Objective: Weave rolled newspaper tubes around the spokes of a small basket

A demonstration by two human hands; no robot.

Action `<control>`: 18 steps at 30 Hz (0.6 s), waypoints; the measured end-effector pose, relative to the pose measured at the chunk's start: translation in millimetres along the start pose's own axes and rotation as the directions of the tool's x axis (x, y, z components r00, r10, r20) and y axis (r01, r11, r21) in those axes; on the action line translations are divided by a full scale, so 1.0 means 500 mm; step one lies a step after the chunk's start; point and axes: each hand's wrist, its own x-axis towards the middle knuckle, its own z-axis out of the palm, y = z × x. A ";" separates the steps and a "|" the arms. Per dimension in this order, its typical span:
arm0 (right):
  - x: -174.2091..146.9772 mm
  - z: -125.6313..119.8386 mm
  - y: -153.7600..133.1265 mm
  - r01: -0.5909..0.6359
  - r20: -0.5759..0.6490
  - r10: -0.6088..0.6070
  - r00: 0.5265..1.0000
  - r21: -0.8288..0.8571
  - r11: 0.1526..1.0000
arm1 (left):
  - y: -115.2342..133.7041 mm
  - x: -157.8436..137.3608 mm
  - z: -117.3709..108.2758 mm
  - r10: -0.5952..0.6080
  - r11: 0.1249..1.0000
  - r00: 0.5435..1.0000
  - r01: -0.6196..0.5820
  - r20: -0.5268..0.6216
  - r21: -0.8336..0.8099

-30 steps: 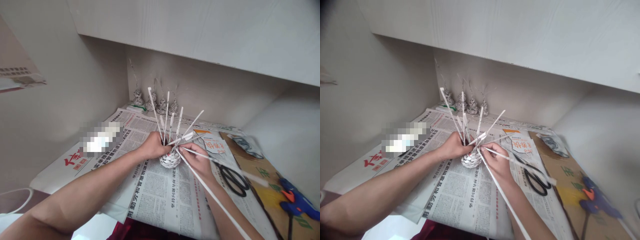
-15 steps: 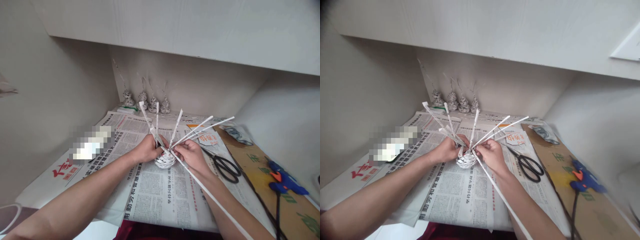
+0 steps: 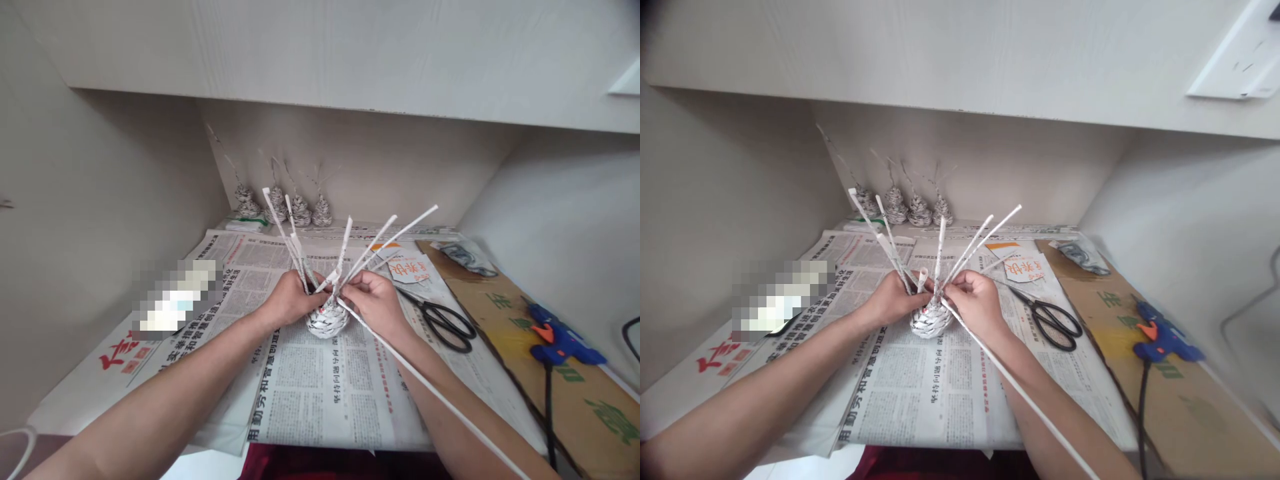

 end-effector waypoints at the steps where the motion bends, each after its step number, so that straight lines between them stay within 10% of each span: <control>1: 0.000 -0.001 -0.001 0.016 0.003 -0.016 1.000 -0.012 1.000 | 0.000 0.000 0.000 0.003 1.000 1.000 -0.004 0.006 0.001; 18: -0.022 0.010 -0.020 0.313 0.042 -0.316 0.948 -0.316 0.896 | 0.020 -0.020 0.036 0.136 0.959 0.990 -0.126 -0.025 0.252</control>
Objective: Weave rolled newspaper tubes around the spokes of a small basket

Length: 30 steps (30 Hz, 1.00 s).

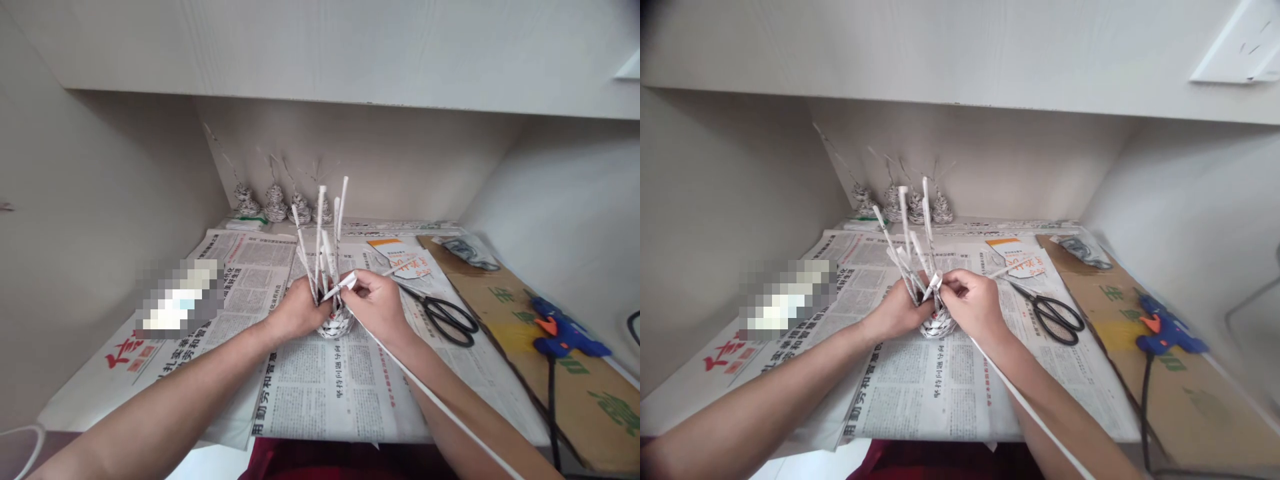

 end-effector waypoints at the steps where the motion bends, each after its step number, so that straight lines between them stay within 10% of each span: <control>1: -0.001 0.000 -0.001 0.013 0.005 -0.013 1.000 -0.004 1.000 | -0.001 0.000 0.001 -0.002 1.000 1.000 0.002 -0.004 -0.006; 18: 0.016 -0.014 0.006 -0.115 0.060 0.103 0.993 0.268 0.956 | -0.010 0.004 -0.002 -0.041 0.991 0.999 0.039 -0.013 -0.125; 24: 0.034 -0.039 0.051 -0.273 0.095 0.285 0.954 -0.122 0.954 | -0.024 0.018 -0.027 -0.192 0.981 0.960 0.188 -0.206 -0.038; 30: -0.012 -0.023 0.005 -0.156 0.627 0.358 0.692 -0.355 0.922 | -0.034 0.025 -0.043 -0.185 0.982 0.927 0.189 -0.327 -0.020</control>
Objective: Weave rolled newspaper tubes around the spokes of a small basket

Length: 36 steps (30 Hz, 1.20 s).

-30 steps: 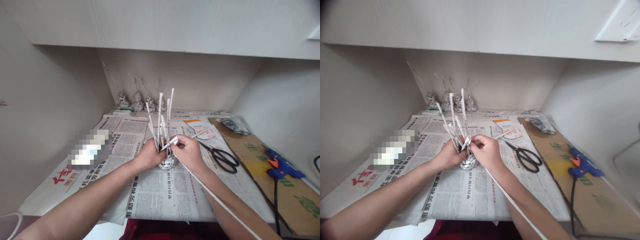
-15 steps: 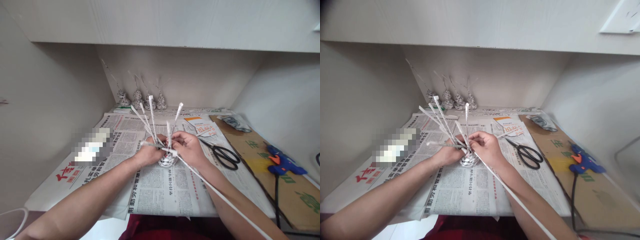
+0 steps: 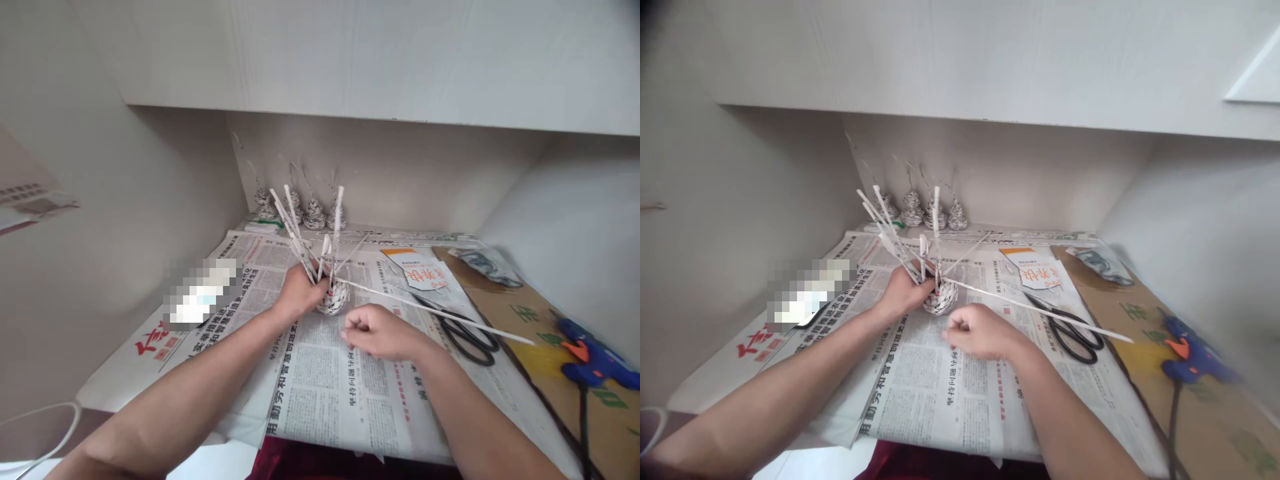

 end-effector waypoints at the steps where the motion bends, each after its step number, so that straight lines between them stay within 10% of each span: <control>1: -0.003 0.008 -0.009 0.067 -0.027 -0.065 0.998 0.060 0.996 | -0.001 0.000 0.000 0.013 1.000 1.000 -0.013 0.011 -0.007; 3: -0.001 0.022 -0.021 0.212 -0.281 -0.167 0.945 0.139 0.967 | 0.000 -0.002 0.000 0.032 0.999 0.999 -0.032 0.029 -0.019; 5: 0.009 0.030 -0.023 0.291 -0.580 -0.193 0.791 0.080 0.953 | 0.003 -0.006 0.001 0.045 0.999 0.998 -0.044 0.044 -0.020; 8: 0.028 0.036 -0.015 0.303 -0.703 -0.250 0.666 -0.051 0.952 | 0.009 -0.010 0.001 0.056 0.998 0.994 -0.053 0.095 -0.026; 14: 0.041 0.047 -0.005 0.312 -0.682 -0.346 0.644 -0.179 0.933 | 0.005 -0.010 0.003 -0.008 0.989 0.979 0.038 0.204 -0.144; 21: 0.047 0.043 0.003 0.336 -0.691 -0.187 0.698 0.086 0.938 | 0.008 -0.003 -0.004 -0.138 0.922 0.897 0.272 0.419 -0.277; 28: 0.062 0.032 0.025 0.303 -0.653 -0.030 0.756 0.309 0.901 | -0.009 0.021 -0.063 0.178 0.972 0.699 -0.014 0.692 -0.236; 36: 0.068 0.031 0.031 0.331 -0.624 -0.003 0.781 0.410 0.850 | -0.017 0.022 -0.042 0.157 0.983 0.794 -0.070 0.588 -0.169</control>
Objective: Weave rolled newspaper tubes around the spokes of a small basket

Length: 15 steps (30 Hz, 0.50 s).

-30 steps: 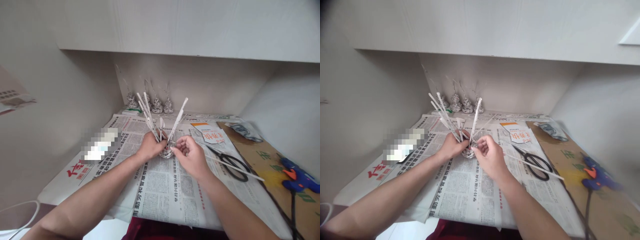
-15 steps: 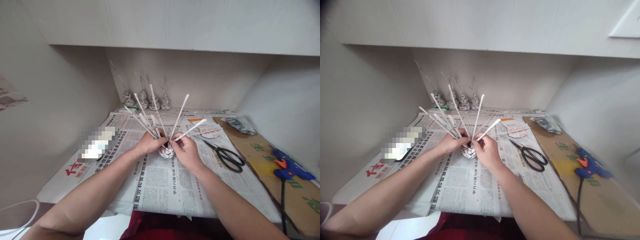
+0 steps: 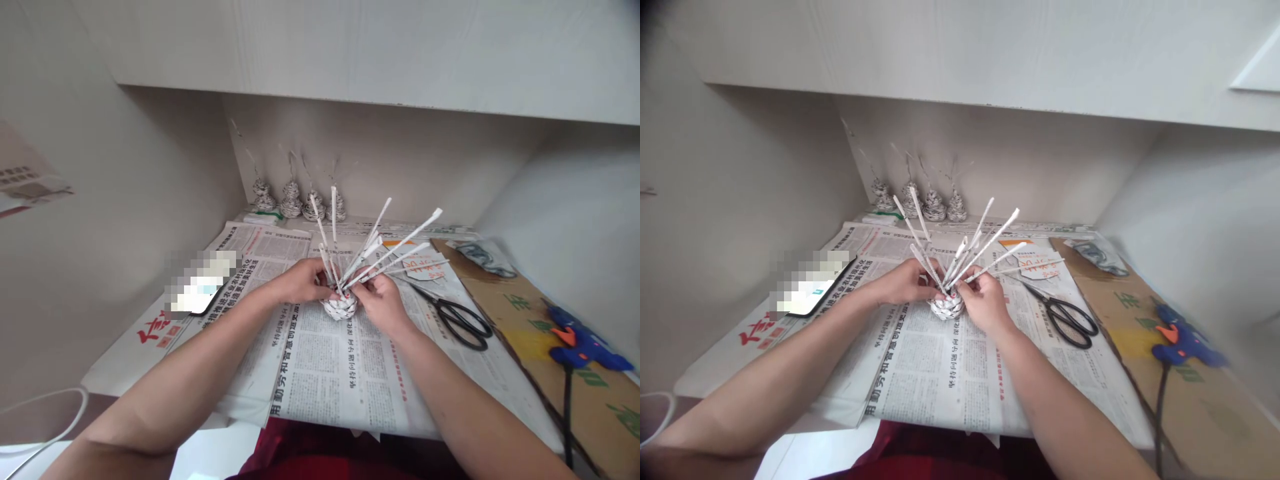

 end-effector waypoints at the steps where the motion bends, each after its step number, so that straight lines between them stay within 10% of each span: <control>1: 0.001 0.000 0.001 0.002 -0.001 -0.002 1.000 0.003 1.000 | -0.001 0.001 0.002 0.011 1.000 1.000 -0.011 -0.004 -0.015; 15: -0.009 0.001 -0.012 0.094 -0.004 -0.096 0.995 -0.137 0.986 | -0.015 0.006 0.019 0.069 0.997 0.990 -0.072 -0.121 -0.019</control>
